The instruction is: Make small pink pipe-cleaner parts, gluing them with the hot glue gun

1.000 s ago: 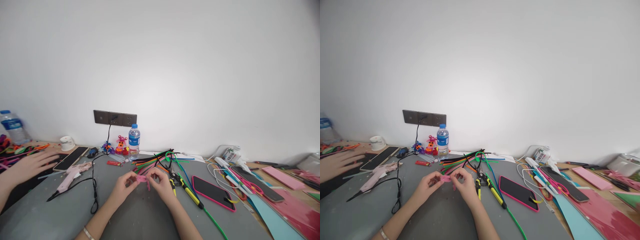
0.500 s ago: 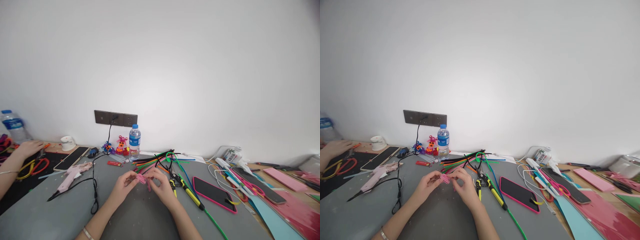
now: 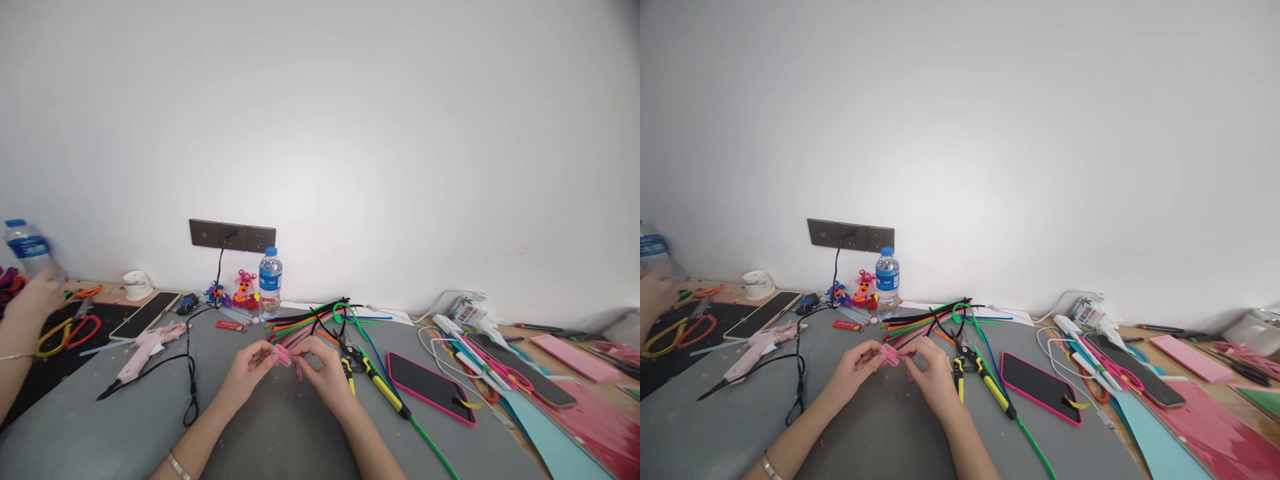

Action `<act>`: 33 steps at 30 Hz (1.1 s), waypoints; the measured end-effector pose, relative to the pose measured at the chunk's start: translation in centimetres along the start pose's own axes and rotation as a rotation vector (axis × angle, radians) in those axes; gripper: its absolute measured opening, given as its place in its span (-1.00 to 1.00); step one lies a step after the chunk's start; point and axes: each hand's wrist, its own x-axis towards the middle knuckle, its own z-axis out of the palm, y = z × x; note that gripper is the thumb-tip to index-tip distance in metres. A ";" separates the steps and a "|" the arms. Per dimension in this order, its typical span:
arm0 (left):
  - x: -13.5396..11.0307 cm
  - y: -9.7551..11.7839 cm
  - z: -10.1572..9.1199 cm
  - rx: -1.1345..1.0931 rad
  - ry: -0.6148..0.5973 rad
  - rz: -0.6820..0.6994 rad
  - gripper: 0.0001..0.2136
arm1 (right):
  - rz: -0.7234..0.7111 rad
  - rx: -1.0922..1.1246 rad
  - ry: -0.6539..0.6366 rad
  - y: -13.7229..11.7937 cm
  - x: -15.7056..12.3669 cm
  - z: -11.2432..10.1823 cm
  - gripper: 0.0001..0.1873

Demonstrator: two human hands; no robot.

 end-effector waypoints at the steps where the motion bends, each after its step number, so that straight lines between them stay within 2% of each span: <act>1: 0.0 -0.1 0.0 0.003 0.004 0.001 -0.76 | 0.011 0.003 -0.005 0.0 0.0 0.0 -0.87; 33: 0.0 -0.3 -0.1 0.008 -0.007 -0.023 -0.74 | 0.027 0.030 -0.078 -0.7 0.1 -0.3 -0.82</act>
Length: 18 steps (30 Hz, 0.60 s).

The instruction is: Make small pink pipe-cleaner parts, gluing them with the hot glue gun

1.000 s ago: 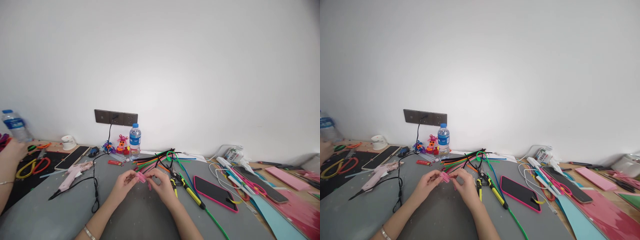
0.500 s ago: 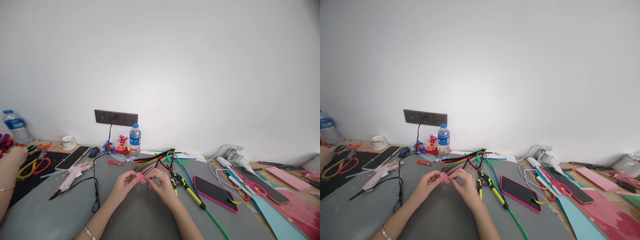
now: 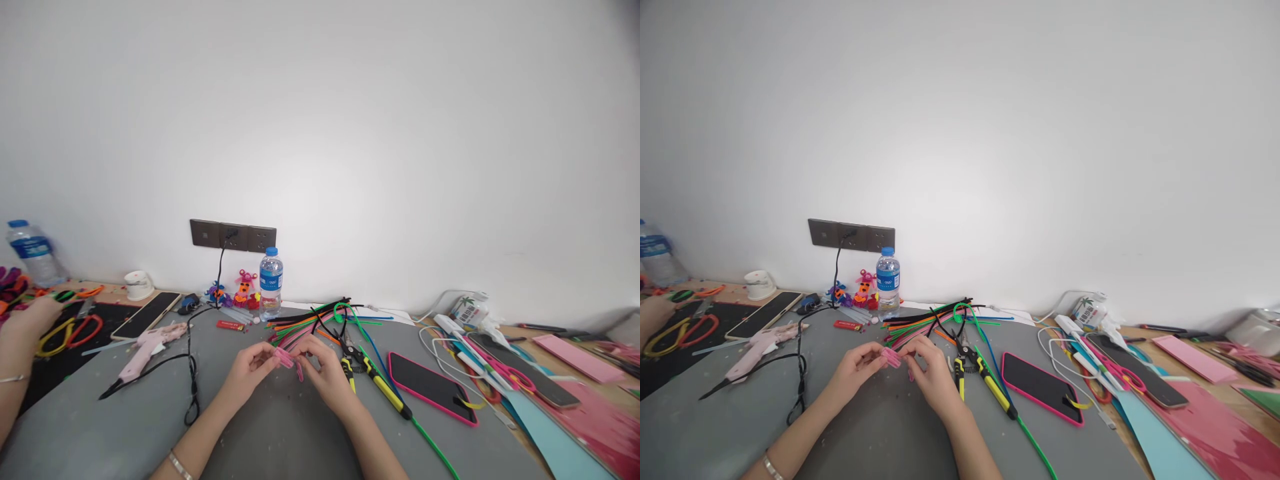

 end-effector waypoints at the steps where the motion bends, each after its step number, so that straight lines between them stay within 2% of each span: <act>1: 0.0 0.0 0.0 -0.002 0.005 0.001 -0.73 | 0.000 0.000 -0.001 0.0 0.0 0.0 -0.82; 18: 0.1 0.3 0.0 0.009 0.018 0.005 -0.69 | -0.007 0.010 -0.011 -0.3 0.0 0.0 -0.82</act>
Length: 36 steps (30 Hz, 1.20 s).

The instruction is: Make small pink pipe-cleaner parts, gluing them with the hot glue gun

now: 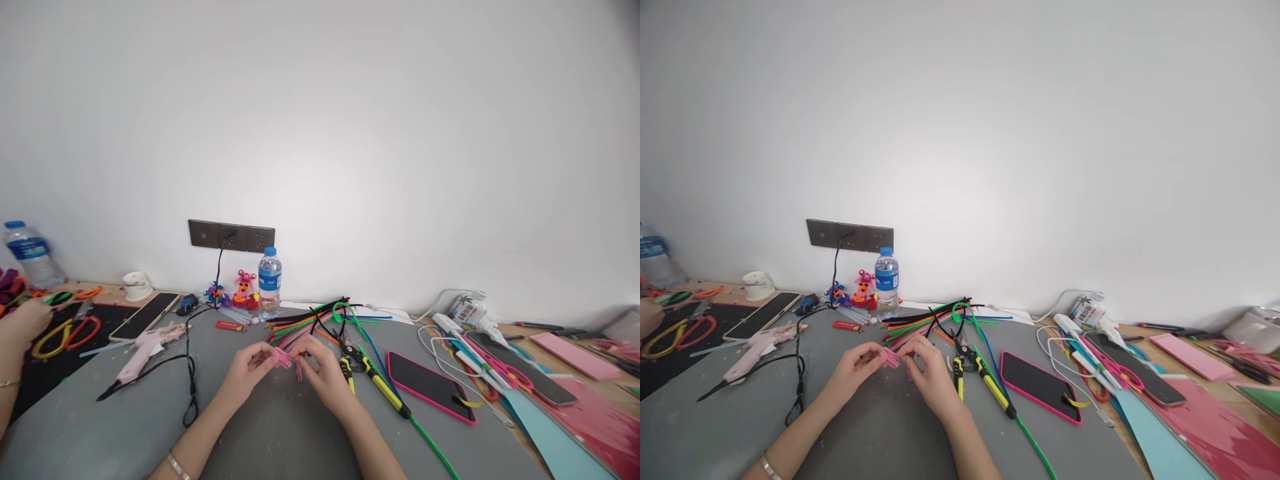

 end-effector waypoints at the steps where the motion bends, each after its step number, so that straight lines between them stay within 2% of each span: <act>1: 0.0 0.1 0.0 0.000 0.001 -0.002 -0.68 | 0.001 0.002 -0.001 0.0 0.0 0.0 -0.82; 36: 0.1 0.0 0.0 -0.035 0.016 -0.051 -0.70 | 0.003 -0.004 -0.001 0.2 -0.1 0.2 -0.81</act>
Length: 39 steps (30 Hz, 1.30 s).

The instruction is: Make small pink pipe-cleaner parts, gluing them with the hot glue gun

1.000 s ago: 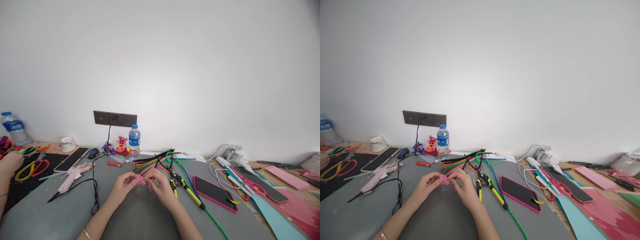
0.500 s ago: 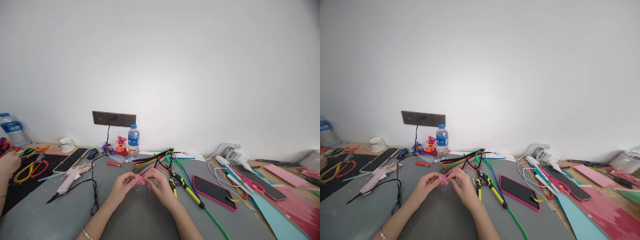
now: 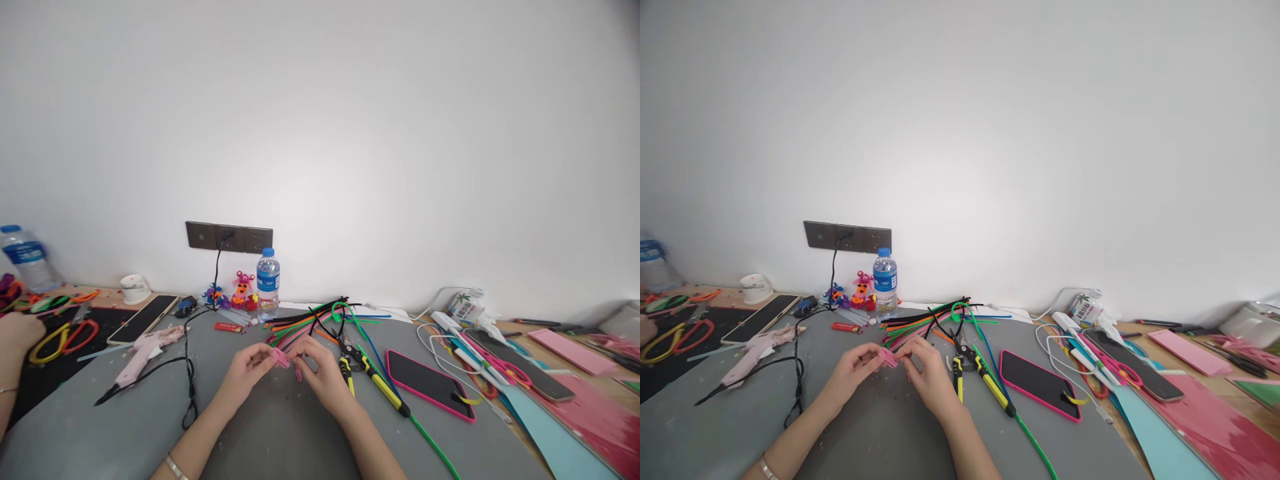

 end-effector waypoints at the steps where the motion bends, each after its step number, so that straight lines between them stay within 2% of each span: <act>1: 0.0 0.0 0.0 -0.004 0.000 0.001 -0.70 | 0.001 0.001 0.000 -0.1 0.0 0.0 -0.82; 8: -0.1 0.2 0.0 0.017 0.011 0.022 -0.70 | -0.018 0.025 0.023 -0.4 0.2 -0.2 -0.84; 14: 0.0 0.3 0.1 0.032 0.008 0.026 -0.69 | -0.013 0.045 0.076 0.4 0.2 -0.3 -0.82; 23: -0.2 0.9 0.4 -0.021 -0.100 0.014 -0.67 | 0.019 0.147 0.003 -0.1 0.1 -0.1 -0.84; 39: -0.1 0.4 0.5 -0.079 -0.100 -0.017 -0.65 | 0.031 0.168 -0.032 0.0 0.1 0.3 -0.89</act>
